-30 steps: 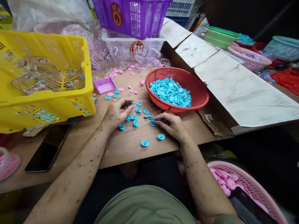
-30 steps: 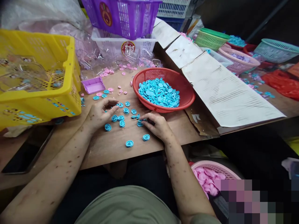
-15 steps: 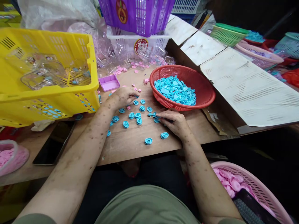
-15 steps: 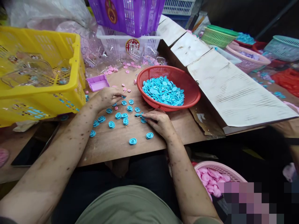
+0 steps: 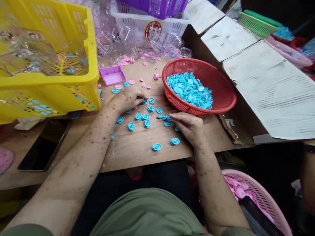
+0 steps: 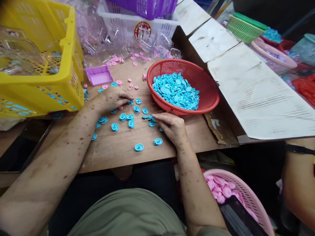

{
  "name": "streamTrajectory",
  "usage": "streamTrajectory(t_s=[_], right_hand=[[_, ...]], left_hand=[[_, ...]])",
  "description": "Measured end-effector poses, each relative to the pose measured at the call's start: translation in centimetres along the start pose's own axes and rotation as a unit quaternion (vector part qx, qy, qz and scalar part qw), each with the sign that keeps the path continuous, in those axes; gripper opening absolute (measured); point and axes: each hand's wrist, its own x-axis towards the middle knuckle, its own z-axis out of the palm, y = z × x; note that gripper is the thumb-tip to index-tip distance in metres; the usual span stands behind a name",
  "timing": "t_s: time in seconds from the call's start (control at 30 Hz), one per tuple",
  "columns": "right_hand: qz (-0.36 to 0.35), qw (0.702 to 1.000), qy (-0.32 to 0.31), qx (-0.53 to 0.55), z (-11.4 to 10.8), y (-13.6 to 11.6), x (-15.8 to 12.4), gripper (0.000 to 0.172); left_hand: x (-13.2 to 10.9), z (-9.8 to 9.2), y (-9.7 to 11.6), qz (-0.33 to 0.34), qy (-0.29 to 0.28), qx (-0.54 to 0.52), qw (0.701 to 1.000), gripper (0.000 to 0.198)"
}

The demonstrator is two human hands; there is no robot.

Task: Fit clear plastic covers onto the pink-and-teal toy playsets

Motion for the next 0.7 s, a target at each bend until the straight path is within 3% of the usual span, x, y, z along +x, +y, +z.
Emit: streamTrajectory(t_s=[0.17,0.37,0.53,0.7], right_hand=[[0.026,1.0,-0.01,-0.011,0.1,0.1,-0.1,0.025],[0.002,0.999,-0.035,0.009,0.3,0.5,0.0,0.016],[-0.013,0.999,-0.046,0.027,0.3,0.6,-0.2,0.01],[-0.011,0.999,-0.051,0.006,0.3,0.5,-0.4,0.008]], left_hand=[[-0.5,0.4,-0.6,-0.02,0.014,-0.009,1.0,0.02],[0.1,1.0,-1.3,-0.058,0.026,-0.029,0.998,0.01],[0.2,1.5,-1.3,-0.041,0.022,-0.011,0.999,0.01],[-0.2,-0.2,0.6,-0.027,0.03,0.005,0.999,0.012]])
